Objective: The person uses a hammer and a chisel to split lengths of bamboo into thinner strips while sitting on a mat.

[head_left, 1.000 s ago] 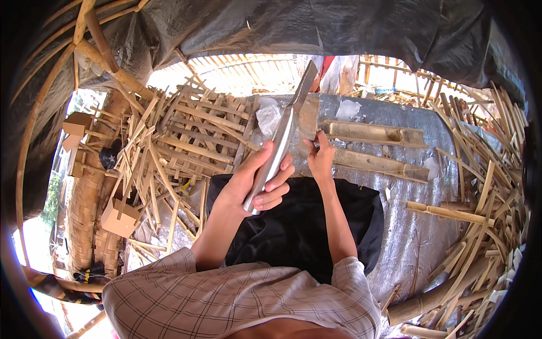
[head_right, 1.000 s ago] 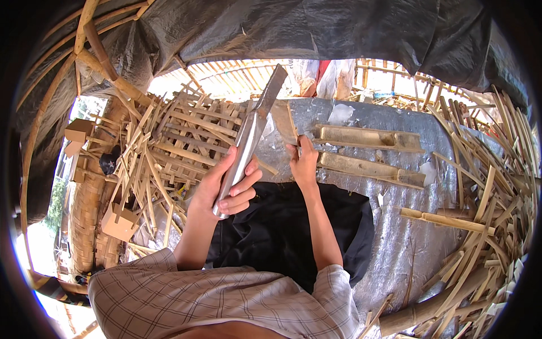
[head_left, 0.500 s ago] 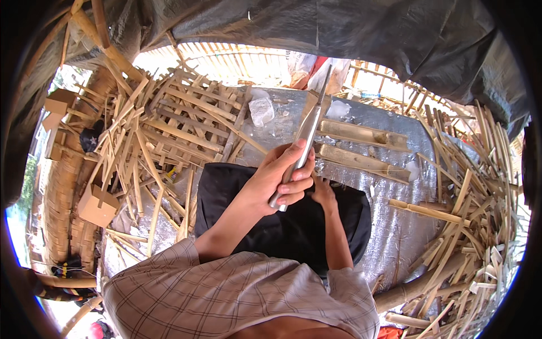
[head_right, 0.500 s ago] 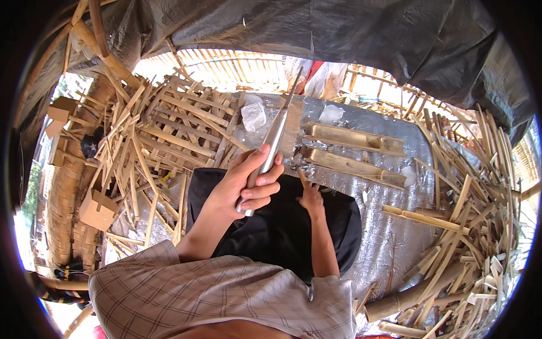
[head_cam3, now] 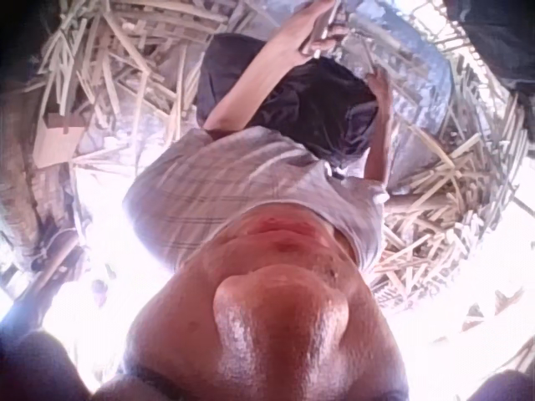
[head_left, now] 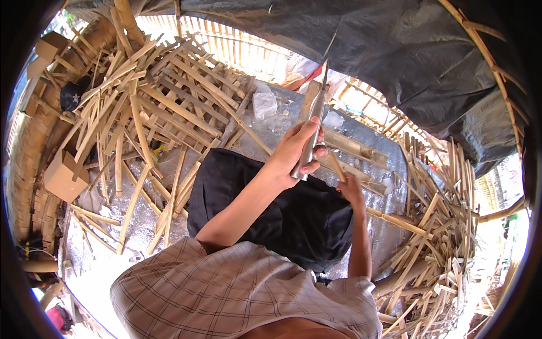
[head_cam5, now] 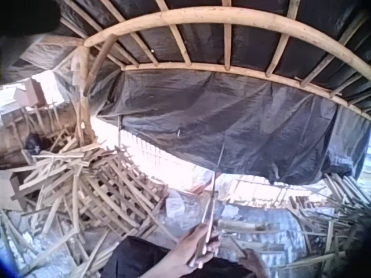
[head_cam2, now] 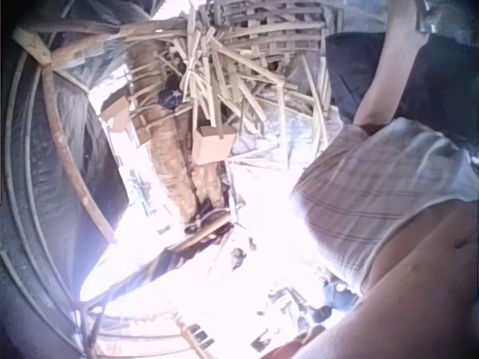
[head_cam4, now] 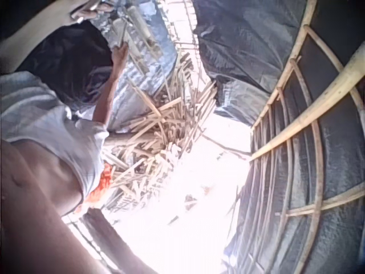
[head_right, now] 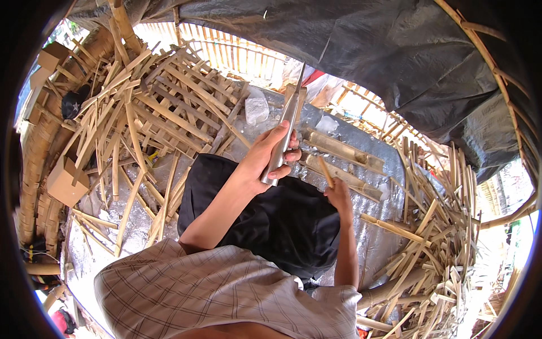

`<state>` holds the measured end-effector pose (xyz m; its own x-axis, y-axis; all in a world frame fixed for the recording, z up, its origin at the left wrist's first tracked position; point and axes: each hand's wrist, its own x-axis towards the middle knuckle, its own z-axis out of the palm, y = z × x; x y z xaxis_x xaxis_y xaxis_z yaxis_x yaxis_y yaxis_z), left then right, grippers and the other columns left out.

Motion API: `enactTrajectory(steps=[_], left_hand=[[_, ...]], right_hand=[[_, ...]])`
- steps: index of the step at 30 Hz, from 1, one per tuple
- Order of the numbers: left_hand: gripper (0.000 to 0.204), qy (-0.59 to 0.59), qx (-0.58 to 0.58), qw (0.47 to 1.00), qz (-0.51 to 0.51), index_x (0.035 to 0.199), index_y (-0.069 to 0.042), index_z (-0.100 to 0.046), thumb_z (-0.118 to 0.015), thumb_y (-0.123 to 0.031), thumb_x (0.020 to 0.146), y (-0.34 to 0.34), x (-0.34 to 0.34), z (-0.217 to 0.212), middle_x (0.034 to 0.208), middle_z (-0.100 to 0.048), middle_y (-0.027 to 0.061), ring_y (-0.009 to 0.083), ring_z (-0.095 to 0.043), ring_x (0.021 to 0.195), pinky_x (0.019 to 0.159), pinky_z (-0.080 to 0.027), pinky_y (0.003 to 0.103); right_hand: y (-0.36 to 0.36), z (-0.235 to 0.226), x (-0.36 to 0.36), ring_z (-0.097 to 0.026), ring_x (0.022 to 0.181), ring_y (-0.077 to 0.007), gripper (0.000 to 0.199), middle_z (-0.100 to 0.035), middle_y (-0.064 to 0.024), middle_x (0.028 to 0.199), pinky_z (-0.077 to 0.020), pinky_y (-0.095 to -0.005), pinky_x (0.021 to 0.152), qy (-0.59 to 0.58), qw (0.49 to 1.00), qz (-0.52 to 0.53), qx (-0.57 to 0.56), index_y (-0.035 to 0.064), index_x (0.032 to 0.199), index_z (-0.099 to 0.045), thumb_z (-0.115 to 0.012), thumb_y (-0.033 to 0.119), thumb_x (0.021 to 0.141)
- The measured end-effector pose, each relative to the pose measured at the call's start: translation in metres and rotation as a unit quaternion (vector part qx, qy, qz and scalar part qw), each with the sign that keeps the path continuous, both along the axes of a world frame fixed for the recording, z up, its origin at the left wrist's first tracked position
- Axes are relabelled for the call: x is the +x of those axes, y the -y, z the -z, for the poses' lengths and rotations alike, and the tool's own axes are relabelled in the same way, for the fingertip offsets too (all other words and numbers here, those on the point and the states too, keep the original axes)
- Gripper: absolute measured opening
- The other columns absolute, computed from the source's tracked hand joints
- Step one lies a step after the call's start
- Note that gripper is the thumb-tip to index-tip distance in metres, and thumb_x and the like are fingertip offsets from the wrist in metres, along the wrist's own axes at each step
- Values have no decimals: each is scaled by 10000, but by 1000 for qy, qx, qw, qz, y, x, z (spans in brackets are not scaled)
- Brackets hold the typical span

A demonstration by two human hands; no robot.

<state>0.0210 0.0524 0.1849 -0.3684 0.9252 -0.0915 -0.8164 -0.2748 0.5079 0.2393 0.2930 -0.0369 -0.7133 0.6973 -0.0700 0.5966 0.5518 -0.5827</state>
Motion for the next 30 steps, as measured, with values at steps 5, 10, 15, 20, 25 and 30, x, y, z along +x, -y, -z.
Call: enactTrajectory(steps=[5,10,15,20,25,30], left_hand=[[404,8,22,1000,7,1057,-10,-530,-580,-410,1039,9,-19,3,959,-563,80,68,-416,507,326,-312,194],[425,35,57,996,58,1131,6,-537,-538,-413,1058,8,-21,0,875,-592,62,24,-346,425,320,-300,192],[401,83,92,987,99,1118,-13,-548,-504,-409,1073,7,-22,4,773,-489,-3,8,-340,428,314,-279,178],[388,82,89,988,98,1089,-26,-548,-506,-412,1072,8,-20,5,763,-464,-17,2,-331,433,317,-269,167],[374,56,98,989,94,1061,-34,-541,-516,-407,1068,5,-20,6,825,-484,-11,1,-332,438,315,-266,171],[364,40,91,991,88,1051,-37,-534,-518,-400,1068,9,-19,6,877,-534,14,4,-341,442,321,-277,160]], right_hand=[[64,-220,-25,-466,530,-45,194,-597,-3,734,-359,-238,456,-108,992,29,-66,12,1169,-635,-572,118,1019],[81,-292,-45,-404,523,-42,247,-501,12,689,-324,-217,470,-274,953,-51,-117,16,1170,-627,-467,191,1100],[98,-311,-61,-431,593,-75,286,-473,-4,669,-362,-267,542,-151,987,-48,-22,-4,973,-601,-528,250,1082],[108,-332,-62,-527,612,-172,309,-530,-95,670,-420,-336,573,-173,969,-76,162,-31,984,-589,-536,260,1075],[102,-315,-73,-565,612,-454,294,-549,-246,645,-422,-479,556,-109,952,27,286,-37,984,-599,-566,248,1049],[88,-334,-66,-451,507,-224,256,-525,-178,621,-380,-386,502,-117,974,-51,188,-18,970,-597,-585,226,1045]])
